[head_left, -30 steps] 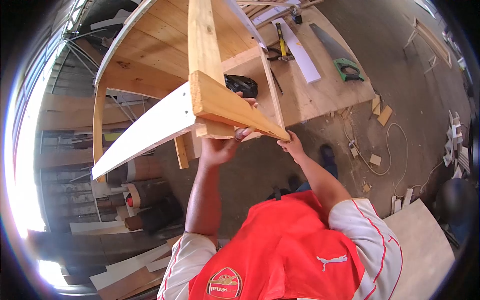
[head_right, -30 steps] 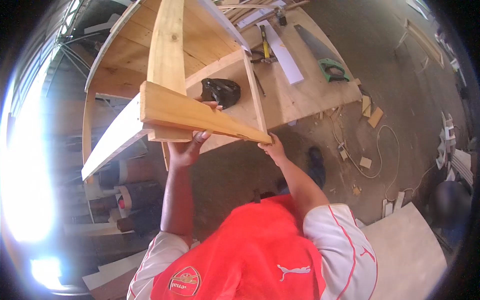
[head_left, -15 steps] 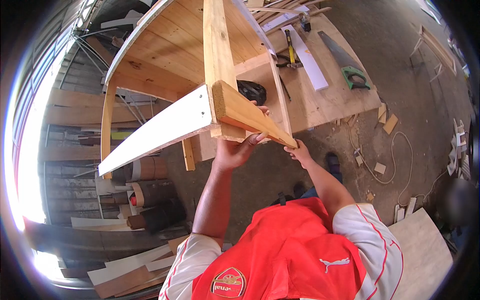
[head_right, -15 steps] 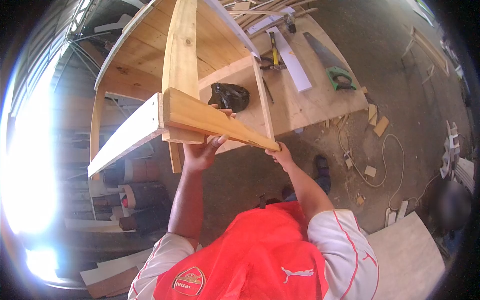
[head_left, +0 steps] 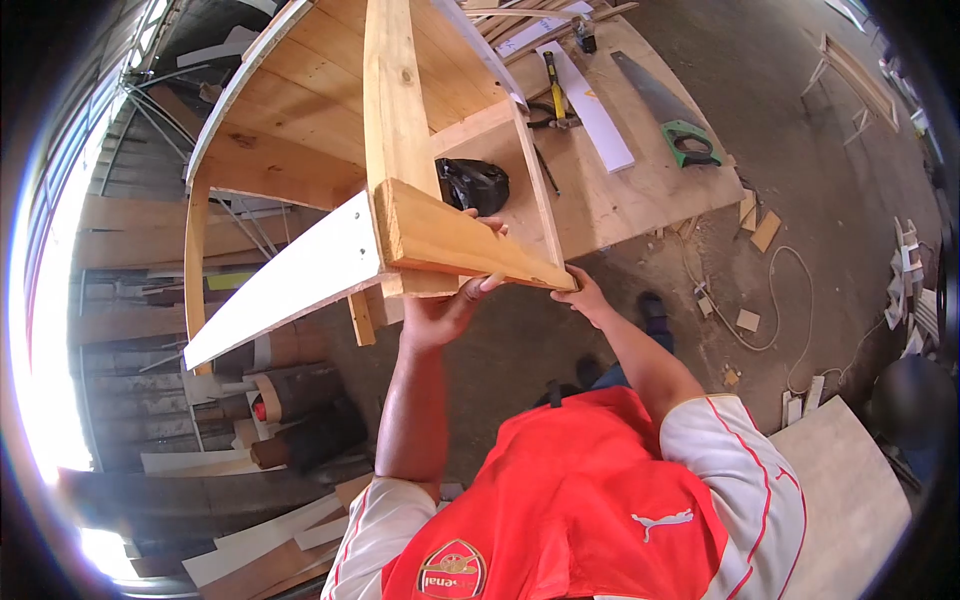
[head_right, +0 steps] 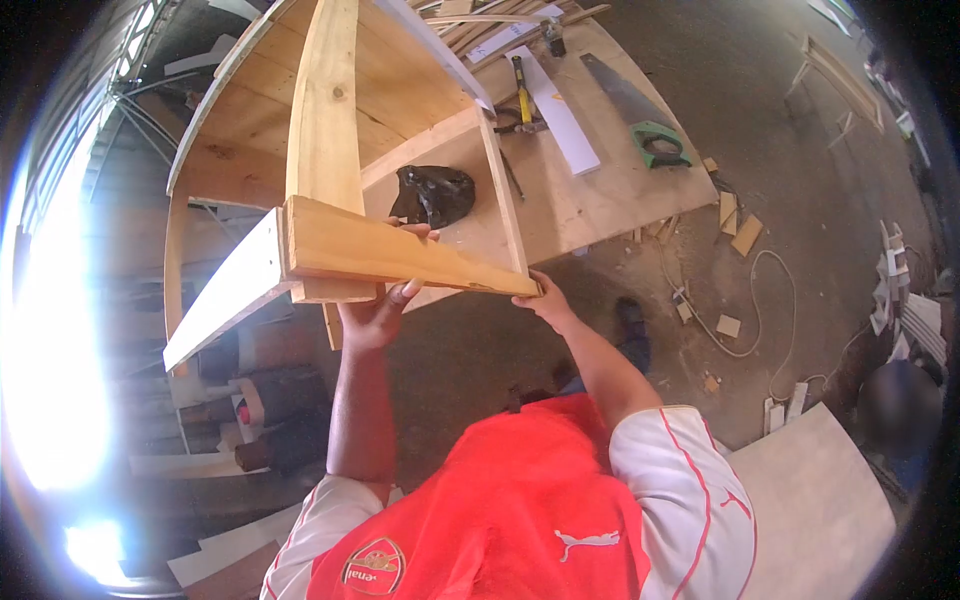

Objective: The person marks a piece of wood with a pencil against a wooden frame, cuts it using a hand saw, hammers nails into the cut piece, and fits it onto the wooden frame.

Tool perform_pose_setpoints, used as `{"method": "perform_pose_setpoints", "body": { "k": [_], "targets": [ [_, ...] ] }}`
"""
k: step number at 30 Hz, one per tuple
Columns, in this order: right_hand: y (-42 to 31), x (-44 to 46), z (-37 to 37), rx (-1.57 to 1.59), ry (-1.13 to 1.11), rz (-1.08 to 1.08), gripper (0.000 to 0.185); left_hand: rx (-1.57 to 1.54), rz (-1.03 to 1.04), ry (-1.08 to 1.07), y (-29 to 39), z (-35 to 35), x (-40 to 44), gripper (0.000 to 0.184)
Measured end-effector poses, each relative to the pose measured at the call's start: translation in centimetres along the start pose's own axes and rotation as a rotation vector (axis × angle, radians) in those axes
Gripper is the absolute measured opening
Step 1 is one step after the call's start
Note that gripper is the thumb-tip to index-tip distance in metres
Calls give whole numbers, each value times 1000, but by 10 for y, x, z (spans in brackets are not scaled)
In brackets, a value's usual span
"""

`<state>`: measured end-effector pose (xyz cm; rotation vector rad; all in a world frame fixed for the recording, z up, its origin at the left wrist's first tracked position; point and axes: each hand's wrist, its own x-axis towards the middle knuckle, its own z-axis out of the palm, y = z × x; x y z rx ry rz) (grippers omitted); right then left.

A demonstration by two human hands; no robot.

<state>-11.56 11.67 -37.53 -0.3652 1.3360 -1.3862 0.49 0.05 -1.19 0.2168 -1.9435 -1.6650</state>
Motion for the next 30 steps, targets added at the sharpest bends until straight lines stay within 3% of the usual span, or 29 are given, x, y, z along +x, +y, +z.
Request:
{"method": "perform_pose_setpoints", "body": {
  "k": [3, 6, 9, 12, 18, 21, 24, 26, 28, 30],
  "targets": [
    [8, 11, 2, -97, 46, 49, 80, -9, 12, -7, -6, -3, 1, 74],
    [62, 43, -1, -157, 102, -228, 77, -19, 57, -23, -13, -4, 1, 76],
    [22, 16, 11, -343, 178, -302, 72, -16, 87, -37, -17, -7, 4, 76],
    [21, 6, 29, -679, 487, -403, 58, -5, 114, -28, -18, -5, 9, 74],
    [24, 4, 47, -691, 591, -318, 32, -86, 111, -72, -20, -8, 12, 79],
    [32, 9, 46, -744, 610, -359, 33, -88, 85, -84, -28, -10, 13, 80],
    [21, 4, 47, -738, 592, -234, 33, -87, 29, -139, -63, -28, 11, 80],
    [27, 4, 46, -743, 590, -266, 34, -132, -71, -234, -117, -39, 9, 91],
    [20, 9, 43, -746, 588, -281, 35, -181, -196, -344, -172, -39, 5, 117],
    [18, 0, 45, -734, 567, -247, 36, -201, -135, -536, -176, -13, 4, 120]
  ]
}}
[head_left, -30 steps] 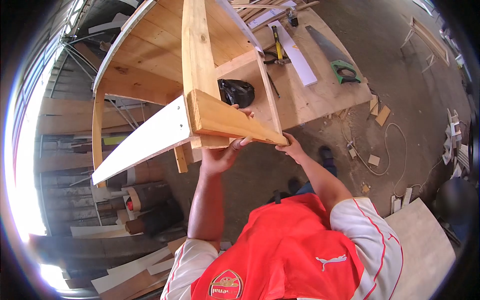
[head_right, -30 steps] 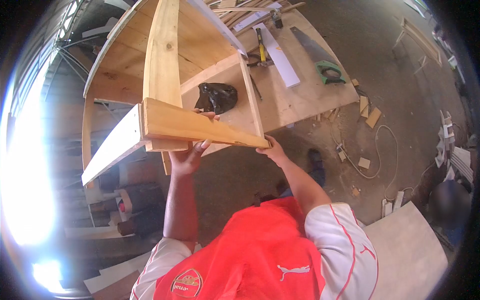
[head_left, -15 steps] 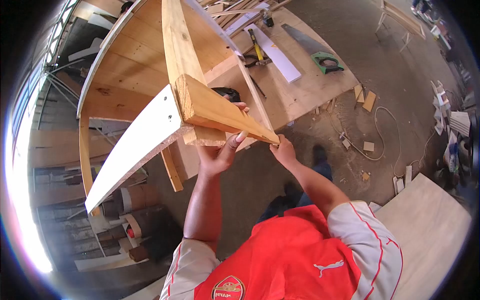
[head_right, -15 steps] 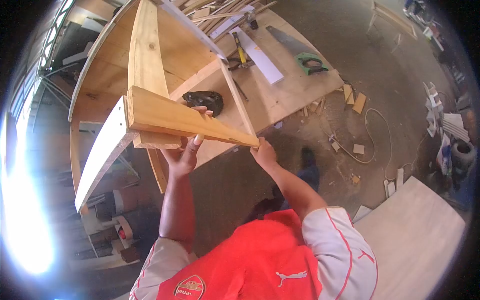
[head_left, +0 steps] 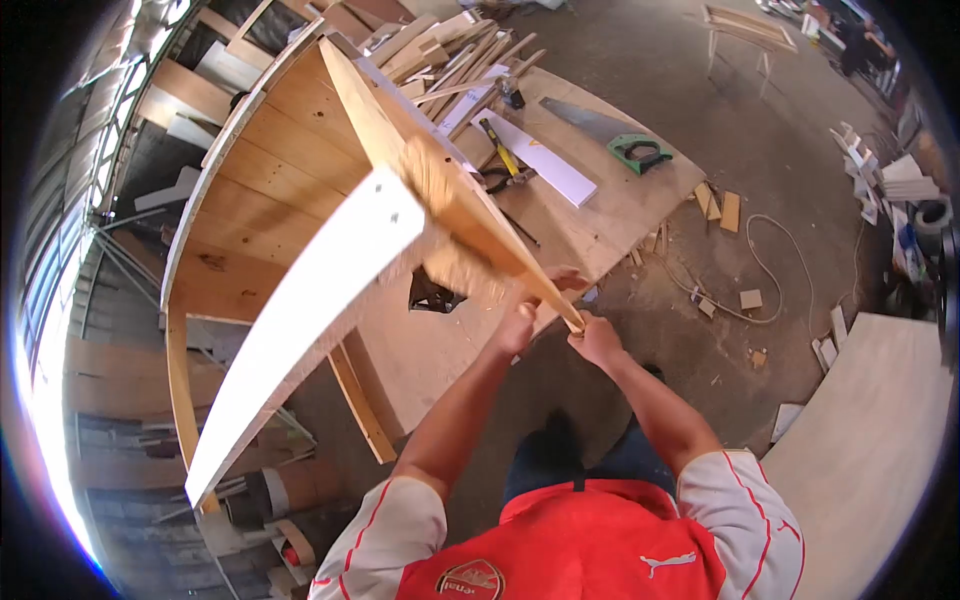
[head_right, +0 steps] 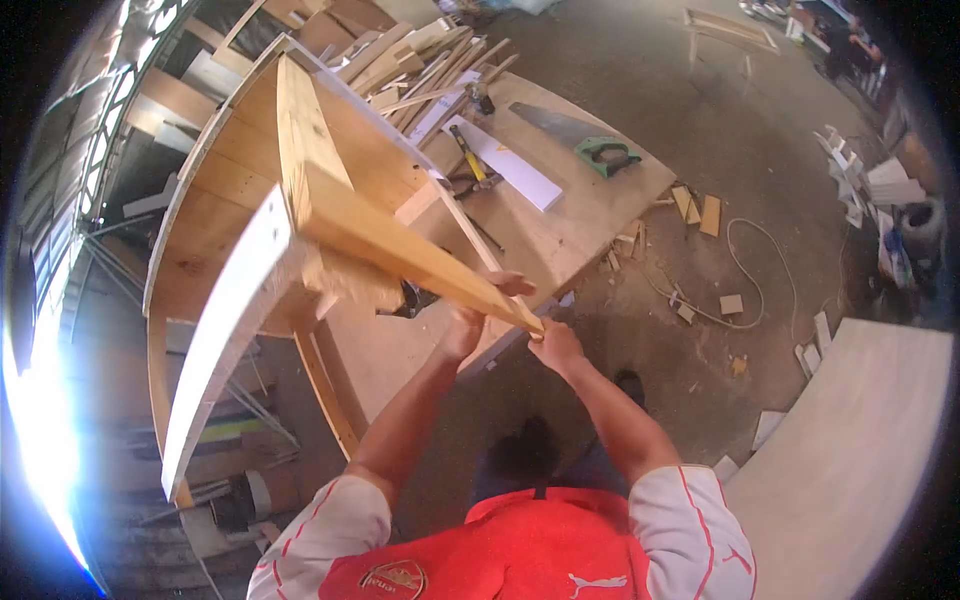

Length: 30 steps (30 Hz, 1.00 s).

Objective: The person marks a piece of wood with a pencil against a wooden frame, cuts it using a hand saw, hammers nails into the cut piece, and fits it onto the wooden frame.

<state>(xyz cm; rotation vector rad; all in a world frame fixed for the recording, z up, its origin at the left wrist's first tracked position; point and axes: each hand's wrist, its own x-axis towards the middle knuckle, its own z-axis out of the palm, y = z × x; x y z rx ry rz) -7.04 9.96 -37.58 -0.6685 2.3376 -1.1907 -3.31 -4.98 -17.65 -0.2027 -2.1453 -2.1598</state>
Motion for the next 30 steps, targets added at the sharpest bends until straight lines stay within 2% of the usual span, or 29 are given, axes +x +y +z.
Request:
{"method": "perform_pose_setpoints", "body": {
  "k": [2, 5, 8, 9, 12, 15, 18, 20, 22, 24, 25, 27, 29, 30],
  "targets": [
    [-3, 5, 1, -16, 60, -57, 34, 11, -67, -152, -42, -11, -6, 120],
    [-5, 0, -6, 13, 88, -123, 33, -24, 15, -246, -97, -30, -6, 71],
    [-4, -5, -1, 83, 23, -128, 33, -3, -57, -298, -126, -35, -9, 61],
    [-2, -1, -4, 93, -5, -133, 33, 130, -6, -361, -134, -39, -7, 55],
    [9, 3, -2, 65, -41, -146, 54, 410, 151, -335, -157, -41, -12, 59],
    [15, 3, 6, 8, 41, -299, 59, 512, 137, -266, -152, -29, -12, 31],
    [24, 4, 17, 19, 25, -236, 61, 553, 262, -197, -181, -29, -12, 21],
    [5, -1, -4, 58, -77, -205, 59, 479, 202, -145, -190, -26, -10, 21],
    [-2, 1, -25, 66, -139, -229, 54, 451, 236, -120, -201, -22, -6, 33],
    [12, 18, -53, 40, -157, -316, 48, 478, 370, -118, -212, -22, 1, 56],
    [27, 37, -61, 200, -129, -269, 44, 371, 393, -33, -204, -14, 0, 35],
    [41, 89, -72, 202, -121, -276, 43, 341, 427, 22, -206, -12, 0, 41],
    [32, 131, -65, 77, -104, -515, 43, 356, 448, 44, -206, -12, -1, 43],
    [20, 147, -52, 107, -74, -700, 39, 383, 450, 45, -204, -13, -2, 43]
  ]
}}
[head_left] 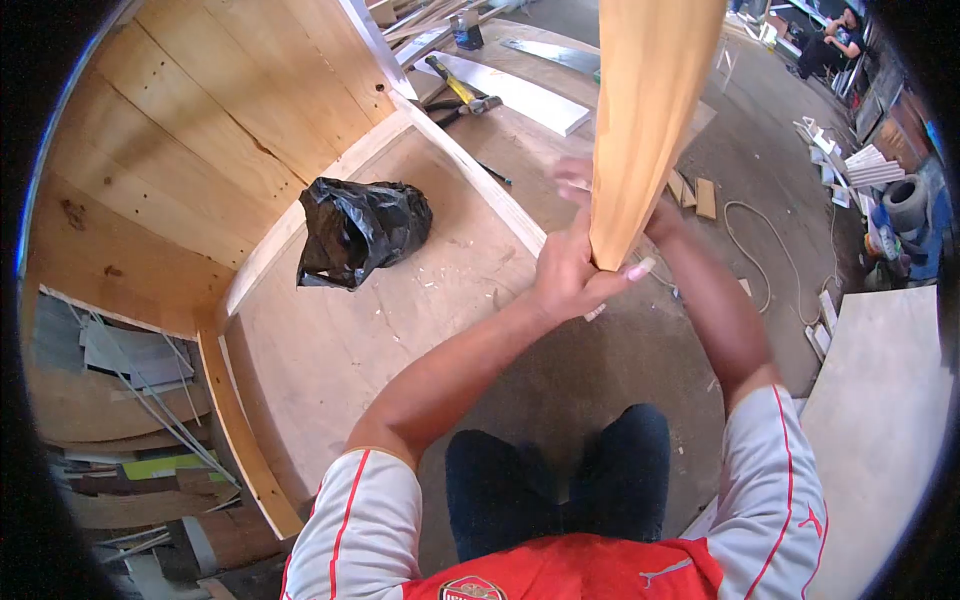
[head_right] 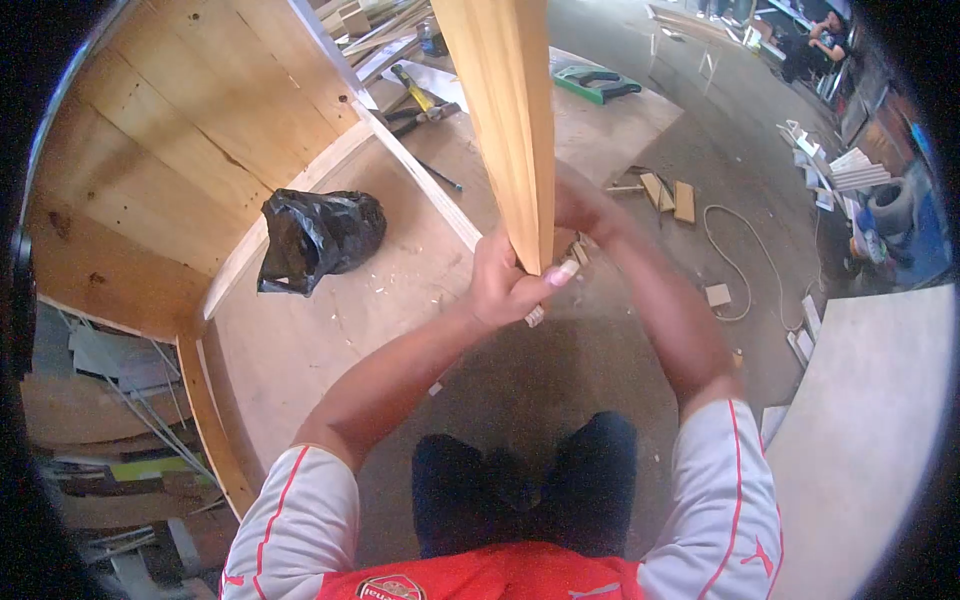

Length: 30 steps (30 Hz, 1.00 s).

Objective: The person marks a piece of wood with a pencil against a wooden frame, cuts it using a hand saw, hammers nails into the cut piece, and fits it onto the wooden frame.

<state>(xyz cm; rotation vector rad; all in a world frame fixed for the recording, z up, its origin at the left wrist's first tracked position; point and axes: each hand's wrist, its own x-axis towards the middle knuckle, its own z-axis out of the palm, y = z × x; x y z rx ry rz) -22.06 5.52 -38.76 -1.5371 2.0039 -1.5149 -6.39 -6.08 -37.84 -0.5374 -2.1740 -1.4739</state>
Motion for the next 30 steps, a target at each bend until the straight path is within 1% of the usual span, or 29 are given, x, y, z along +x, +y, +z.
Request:
{"method": "perform_pose_setpoints", "body": {
  "k": [1, 4, 5, 6, 8, 9, 12, 13, 14, 16, 17, 18, 20, 21, 23, 25, 27, 29, 30],
  "targets": [
    [22, 23, 16, -84, 19, -92, 40, 26, 3, -4, 2, -1, 0, 43],
    [72, 61, 39, -305, 100, -320, 39, -78, -31, 48, 7, 5, -1, 37],
    [84, 64, 44, -372, 128, -384, 38, 12, 116, 100, 8, 6, 1, 33],
    [92, 64, 50, -437, 153, -450, 38, 32, 133, 112, 5, 7, 1, 33],
    [87, 51, 52, -435, 149, -452, 38, 75, 175, 143, -3, 8, 2, 31],
    [65, 40, 42, -369, 121, -383, 38, 105, 323, 183, -3, 8, 5, 31],
    [79, 24, 49, 185, 234, -293, 33, 72, 266, 187, -14, 10, 7, 31],
    [50, 5, 48, 271, 306, -189, 33, 77, 191, 128, -8, 8, 7, 32],
    [51, -2, 36, 154, 322, -179, 35, 53, 202, 154, -9, 9, 6, 31],
    [54, -13, 16, -437, 407, -95, 39, 1, 215, 190, -12, 14, 7, 30],
    [51, -23, 11, -680, 469, -21, 41, -74, 252, 247, -24, 17, 13, 49],
    [27, -47, 21, -700, 594, 144, 41, -57, 239, 255, -25, 19, 11, 48],
    [23, -93, 33, -228, 834, 100, 39, -22, 218, 269, -20, 17, 11, 45],
    [22, -116, 43, 17, 944, 72, 39, -9, 237, 270, -11, 19, 5, 38],
    [26, -163, 85, 311, 992, 248, 33, -32, 210, 264, -7, 19, 5, 35],
    [33, -206, 139, 617, 842, 350, 31, -34, 196, 217, -9, 16, 4, 34],
    [17, -231, 191, 613, 713, 517, 31, -40, 184, 214, -9, 16, 5, 34],
    [38, -243, 243, 600, 637, 434, 31, -8, 184, 220, -10, 15, 5, 35],
    [20, -239, 249, 722, 563, 459, 31, -13, 186, 216, -9, 15, 6, 35]
  ]
}}
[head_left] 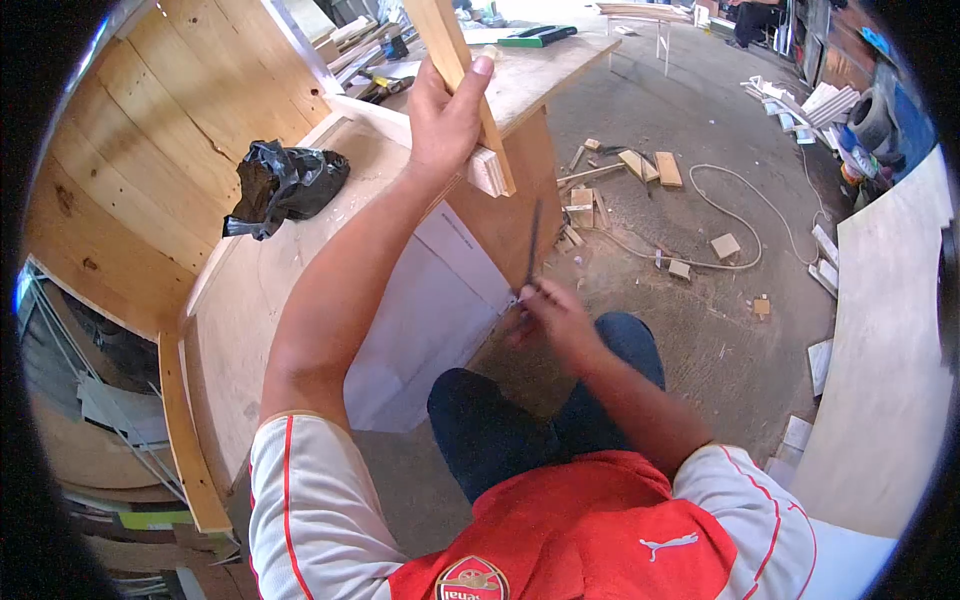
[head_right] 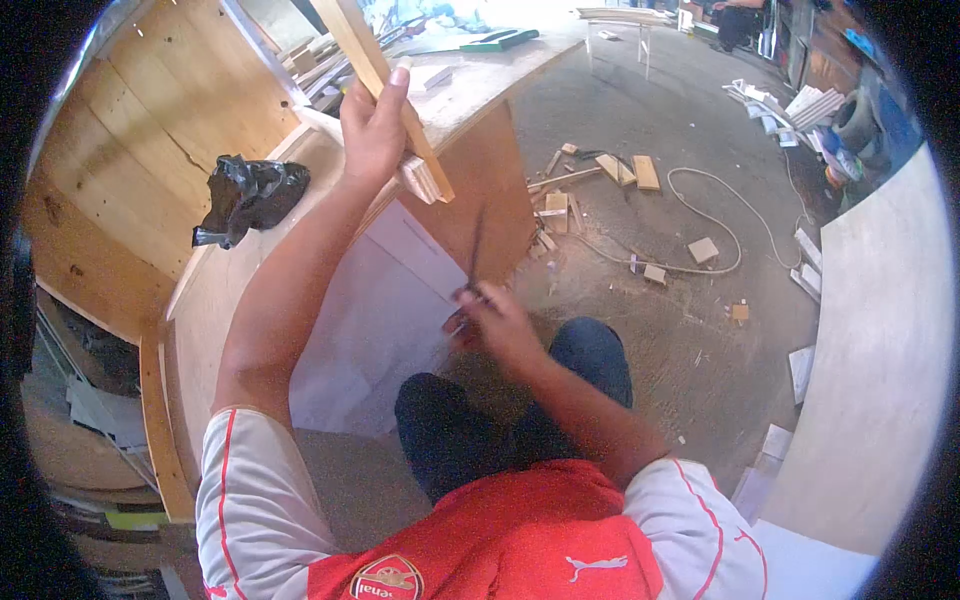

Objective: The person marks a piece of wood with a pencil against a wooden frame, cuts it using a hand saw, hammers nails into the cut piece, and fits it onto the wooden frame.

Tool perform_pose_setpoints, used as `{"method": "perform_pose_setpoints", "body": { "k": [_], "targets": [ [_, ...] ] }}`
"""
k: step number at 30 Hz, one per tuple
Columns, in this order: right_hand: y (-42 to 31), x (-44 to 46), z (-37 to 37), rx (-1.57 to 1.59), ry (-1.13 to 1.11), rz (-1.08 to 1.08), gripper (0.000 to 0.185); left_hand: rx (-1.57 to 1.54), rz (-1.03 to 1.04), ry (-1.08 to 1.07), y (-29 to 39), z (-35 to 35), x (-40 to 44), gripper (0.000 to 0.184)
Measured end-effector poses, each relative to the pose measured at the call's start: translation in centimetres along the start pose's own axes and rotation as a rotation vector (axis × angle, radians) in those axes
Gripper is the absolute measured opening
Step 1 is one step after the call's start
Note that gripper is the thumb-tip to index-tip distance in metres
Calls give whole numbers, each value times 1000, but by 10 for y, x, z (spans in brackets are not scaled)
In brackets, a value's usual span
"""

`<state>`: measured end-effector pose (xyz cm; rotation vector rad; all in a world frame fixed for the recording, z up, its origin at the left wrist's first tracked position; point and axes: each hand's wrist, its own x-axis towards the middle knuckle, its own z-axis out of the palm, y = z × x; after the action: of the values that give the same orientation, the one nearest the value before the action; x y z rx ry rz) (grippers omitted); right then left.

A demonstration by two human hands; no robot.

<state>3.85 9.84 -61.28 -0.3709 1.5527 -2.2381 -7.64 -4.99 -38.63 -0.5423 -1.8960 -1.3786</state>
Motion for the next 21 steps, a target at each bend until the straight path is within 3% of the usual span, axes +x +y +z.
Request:
{"method": "perform_pose_setpoints", "body": {
  "k": [2, 5, 9, 12, 21],
  "targets": [
    [-31, -24, 34, 173, -155, 173, 30, -7, -9, -4, 0, -1, -1, 35],
    [-38, -14, 55, 198, -314, 58, 30, -6, 22, -9, -2, 0, -2, 35],
    [-61, 2, 64, 204, -262, 36, 29, -32, 96, -10, -2, 1, 0, 42],
    [-64, 3, 65, 275, -220, 55, 31, -17, 129, 2, -16, 0, 3, 35],
    [-61, -9, 63, 345, -190, -3, 28, -83, 59, 40, -13, 6, 0, 34]
  ]
}}
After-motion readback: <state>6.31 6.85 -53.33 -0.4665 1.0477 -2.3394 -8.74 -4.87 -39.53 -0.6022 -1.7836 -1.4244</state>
